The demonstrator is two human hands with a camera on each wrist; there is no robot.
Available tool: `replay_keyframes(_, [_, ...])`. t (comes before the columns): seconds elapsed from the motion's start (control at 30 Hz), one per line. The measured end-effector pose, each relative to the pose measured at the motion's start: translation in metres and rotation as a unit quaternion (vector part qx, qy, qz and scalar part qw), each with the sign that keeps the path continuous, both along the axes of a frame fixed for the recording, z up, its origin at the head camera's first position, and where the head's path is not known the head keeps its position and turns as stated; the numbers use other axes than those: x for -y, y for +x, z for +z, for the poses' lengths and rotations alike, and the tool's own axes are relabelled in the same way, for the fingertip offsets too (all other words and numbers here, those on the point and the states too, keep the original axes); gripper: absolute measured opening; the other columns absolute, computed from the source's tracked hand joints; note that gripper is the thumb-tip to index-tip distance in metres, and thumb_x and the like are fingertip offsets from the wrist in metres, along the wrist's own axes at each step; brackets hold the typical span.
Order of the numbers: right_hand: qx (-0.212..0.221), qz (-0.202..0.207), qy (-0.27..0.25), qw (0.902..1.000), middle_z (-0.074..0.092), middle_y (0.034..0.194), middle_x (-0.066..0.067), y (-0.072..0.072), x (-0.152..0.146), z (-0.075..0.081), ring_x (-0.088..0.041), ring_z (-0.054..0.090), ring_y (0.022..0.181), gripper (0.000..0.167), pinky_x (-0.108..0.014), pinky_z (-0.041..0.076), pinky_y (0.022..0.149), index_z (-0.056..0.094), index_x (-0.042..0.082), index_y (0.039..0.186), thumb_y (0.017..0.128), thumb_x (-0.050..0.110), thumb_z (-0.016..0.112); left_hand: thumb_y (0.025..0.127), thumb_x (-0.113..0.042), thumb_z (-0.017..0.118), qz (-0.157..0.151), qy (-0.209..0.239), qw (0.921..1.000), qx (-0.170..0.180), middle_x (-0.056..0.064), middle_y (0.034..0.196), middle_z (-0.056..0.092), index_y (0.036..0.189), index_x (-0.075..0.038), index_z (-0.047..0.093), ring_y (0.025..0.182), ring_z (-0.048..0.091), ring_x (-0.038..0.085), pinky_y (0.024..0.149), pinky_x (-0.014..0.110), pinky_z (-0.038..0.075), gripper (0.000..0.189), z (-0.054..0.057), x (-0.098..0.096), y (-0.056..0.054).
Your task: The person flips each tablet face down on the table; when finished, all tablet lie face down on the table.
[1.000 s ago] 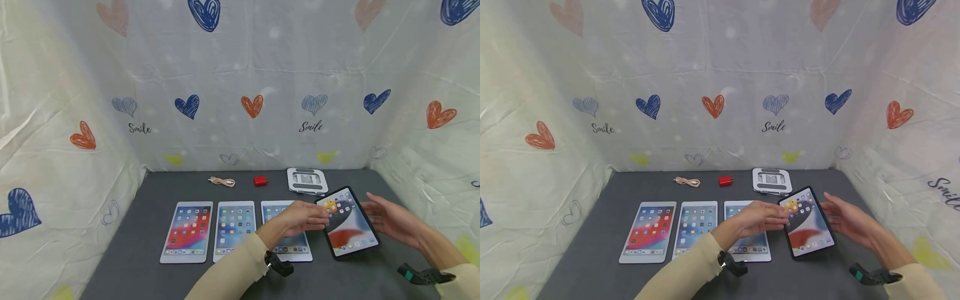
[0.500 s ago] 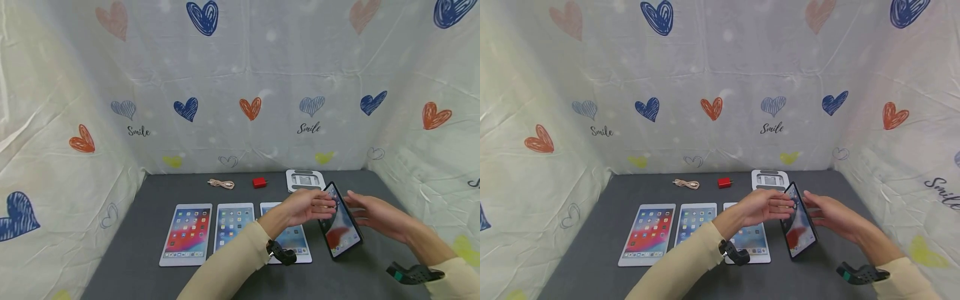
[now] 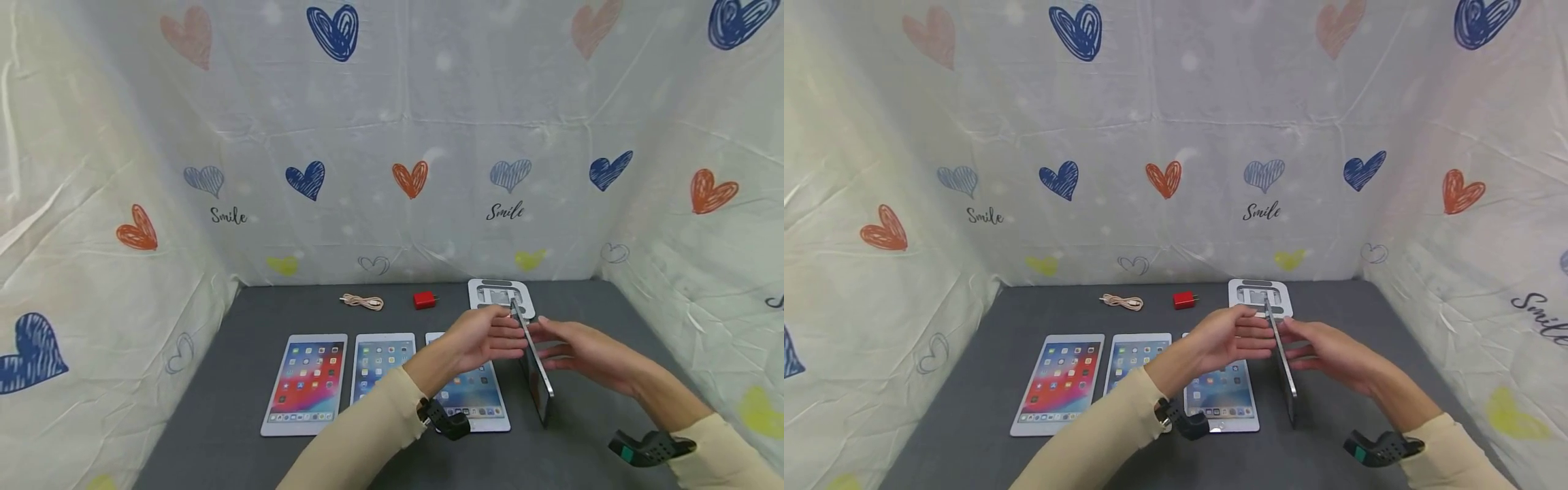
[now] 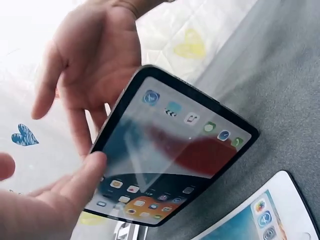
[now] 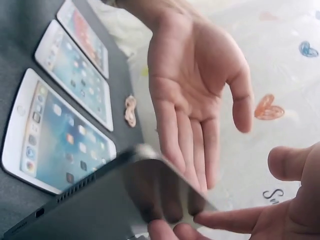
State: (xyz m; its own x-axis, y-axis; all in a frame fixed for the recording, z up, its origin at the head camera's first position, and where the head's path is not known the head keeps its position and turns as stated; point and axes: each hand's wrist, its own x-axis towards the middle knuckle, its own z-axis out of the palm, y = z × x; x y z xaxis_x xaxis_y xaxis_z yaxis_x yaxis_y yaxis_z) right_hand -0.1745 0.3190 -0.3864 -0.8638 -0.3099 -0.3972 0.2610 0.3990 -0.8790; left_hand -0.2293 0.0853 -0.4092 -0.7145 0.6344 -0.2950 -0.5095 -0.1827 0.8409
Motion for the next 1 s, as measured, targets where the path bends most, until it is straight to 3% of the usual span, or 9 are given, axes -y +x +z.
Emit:
replay_keyframes(0.17, [0.003, -0.013, -0.018, 0.9997, 0.036, 0.171, -0.034, -0.004, -0.006, -0.015, -0.044, 0.055, 0.148, 0.079, -0.048, 0.055, 0.118, 0.034, -0.013, 0.164, 0.119, 0.052, 0.035, 0.111, -0.028, 0.056, 0.039, -0.017, 0.9990, 0.014, 0.022, 0.134, 0.072, 0.144, 0.010, 0.061, 0.129, 0.071, 0.046, 0.113, 0.058, 0.057, 0.050, 0.001, 0.014, 0.005])
replay_keyframes(0.33, [0.043, -0.055, -0.018, 0.9974, 0.042, 0.167, -0.037, -0.010, -0.019, -0.043, -0.046, 0.057, 0.146, 0.083, -0.052, 0.054, 0.120, 0.033, -0.018, 0.161, 0.119, 0.054, 0.035, 0.108, -0.025, 0.057, 0.075, -0.013, 0.9964, 0.038, 0.029, 0.135, 0.066, 0.148, 0.011, 0.055, 0.131, 0.067, 0.054, 0.114, 0.062, 0.055, 0.053, 0.001, 0.020, 0.009])
replay_keyframes(0.5, [0.077, -0.079, -0.033, 0.9933, 0.040, 0.165, -0.042, -0.011, -0.029, -0.067, -0.046, 0.060, 0.142, 0.086, -0.054, 0.054, 0.118, 0.028, -0.023, 0.159, 0.119, 0.053, 0.034, 0.107, -0.025, 0.059, 0.088, -0.008, 0.9940, 0.064, 0.030, 0.139, 0.059, 0.150, 0.012, 0.050, 0.137, 0.059, 0.059, 0.115, 0.065, 0.054, 0.058, -0.003, 0.022, 0.011])
replay_keyframes(0.8, [0.091, -0.110, -0.045, 0.9887, 0.033, 0.169, -0.041, -0.003, -0.041, -0.082, -0.052, 0.046, 0.152, 0.085, -0.056, 0.050, 0.122, 0.026, -0.021, 0.162, 0.119, 0.052, 0.035, 0.106, -0.029, 0.059, 0.083, 0.010, 0.9900, 0.113, 0.025, 0.135, 0.057, 0.140, 0.013, 0.057, 0.139, 0.054, 0.056, 0.119, 0.068, 0.049, 0.054, -0.028, 0.013, 0.013])
replay_keyframes(1.0, [0.076, -0.117, -0.038, 0.9895, 0.026, 0.171, -0.042, 0.002, -0.058, -0.088, -0.054, 0.037, 0.157, 0.083, -0.053, 0.050, 0.122, 0.020, -0.020, 0.164, 0.120, 0.049, 0.033, 0.106, -0.034, 0.055, 0.094, 0.012, 0.9878, 0.124, 0.032, 0.143, 0.055, 0.145, 0.019, 0.051, 0.144, 0.050, 0.061, 0.123, 0.070, 0.044, 0.066, -0.046, 0.000, 0.014])
